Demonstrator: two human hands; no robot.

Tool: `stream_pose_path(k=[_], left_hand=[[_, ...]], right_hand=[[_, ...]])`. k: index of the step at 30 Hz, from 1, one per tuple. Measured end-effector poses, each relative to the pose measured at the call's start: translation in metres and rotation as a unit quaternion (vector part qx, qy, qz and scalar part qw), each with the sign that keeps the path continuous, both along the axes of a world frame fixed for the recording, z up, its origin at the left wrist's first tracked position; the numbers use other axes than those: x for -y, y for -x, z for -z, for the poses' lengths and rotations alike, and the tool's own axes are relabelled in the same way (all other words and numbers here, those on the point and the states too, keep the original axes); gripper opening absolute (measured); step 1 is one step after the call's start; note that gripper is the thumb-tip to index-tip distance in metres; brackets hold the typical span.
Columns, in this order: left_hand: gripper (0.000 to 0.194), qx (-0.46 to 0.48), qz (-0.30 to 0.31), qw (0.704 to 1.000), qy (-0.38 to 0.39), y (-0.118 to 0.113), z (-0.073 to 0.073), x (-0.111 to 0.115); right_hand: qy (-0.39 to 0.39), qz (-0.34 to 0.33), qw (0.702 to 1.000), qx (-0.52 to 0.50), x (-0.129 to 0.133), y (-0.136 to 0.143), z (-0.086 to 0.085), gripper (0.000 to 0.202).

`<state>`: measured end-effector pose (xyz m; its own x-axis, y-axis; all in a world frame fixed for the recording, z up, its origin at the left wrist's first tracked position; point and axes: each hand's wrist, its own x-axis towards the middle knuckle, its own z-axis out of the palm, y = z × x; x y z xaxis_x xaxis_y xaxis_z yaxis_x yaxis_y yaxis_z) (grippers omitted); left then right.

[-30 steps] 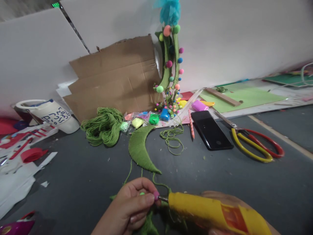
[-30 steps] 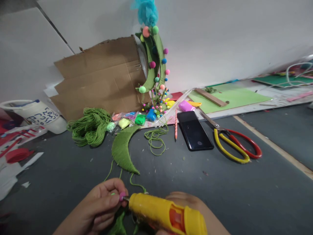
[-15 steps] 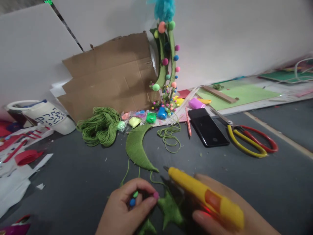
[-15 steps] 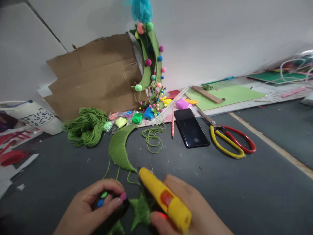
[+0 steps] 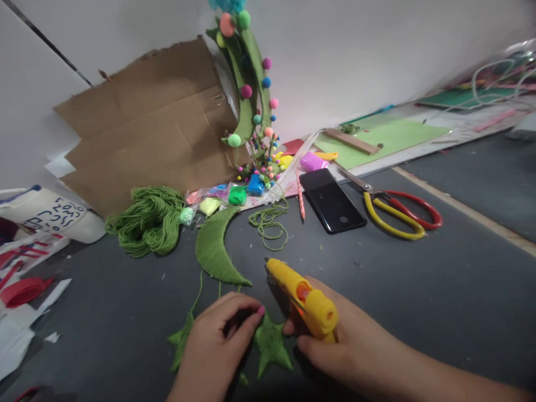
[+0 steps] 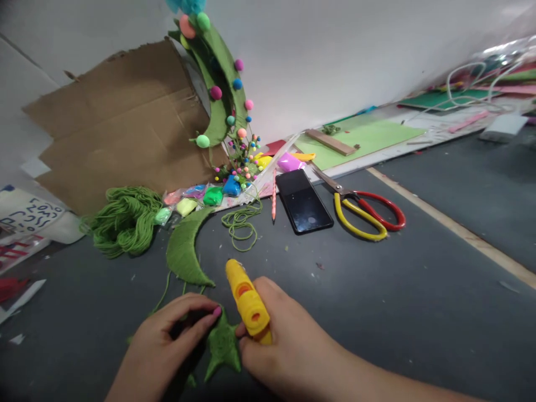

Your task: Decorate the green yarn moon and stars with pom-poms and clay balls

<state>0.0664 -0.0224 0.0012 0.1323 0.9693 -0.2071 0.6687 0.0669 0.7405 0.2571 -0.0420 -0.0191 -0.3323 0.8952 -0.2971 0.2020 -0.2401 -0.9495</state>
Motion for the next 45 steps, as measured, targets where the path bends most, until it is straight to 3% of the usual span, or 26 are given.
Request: stream_pose_path(k=[6,23,36,41,45], left_hand=[[0.006,-0.037,0.037,0.998,-0.029,0.004,0.003,0.004],[0.016,-0.029,0.11,0.99,-0.082,0.007,0.011,0.007],[0.017,-0.005,0.095,0.99,-0.105,0.002,0.007,0.008],[0.018,-0.073,0.104,0.981,-0.148,0.012,0.006,0.008],[0.023,-0.205,0.158,0.945,-0.201,0.022,0.004,0.013]], right_hand=[[-0.03,0.01,0.999,0.026,0.001,-0.002,-0.001,0.025],[-0.051,-0.005,0.997,0.06,0.001,0.0,0.0,0.022],[-0.053,0.011,0.997,0.06,0.0,0.001,-0.001,0.023],[-0.047,0.004,0.998,0.046,0.001,0.002,0.003,0.021],[-0.047,0.004,0.999,0.027,0.0,0.002,0.007,0.025]])
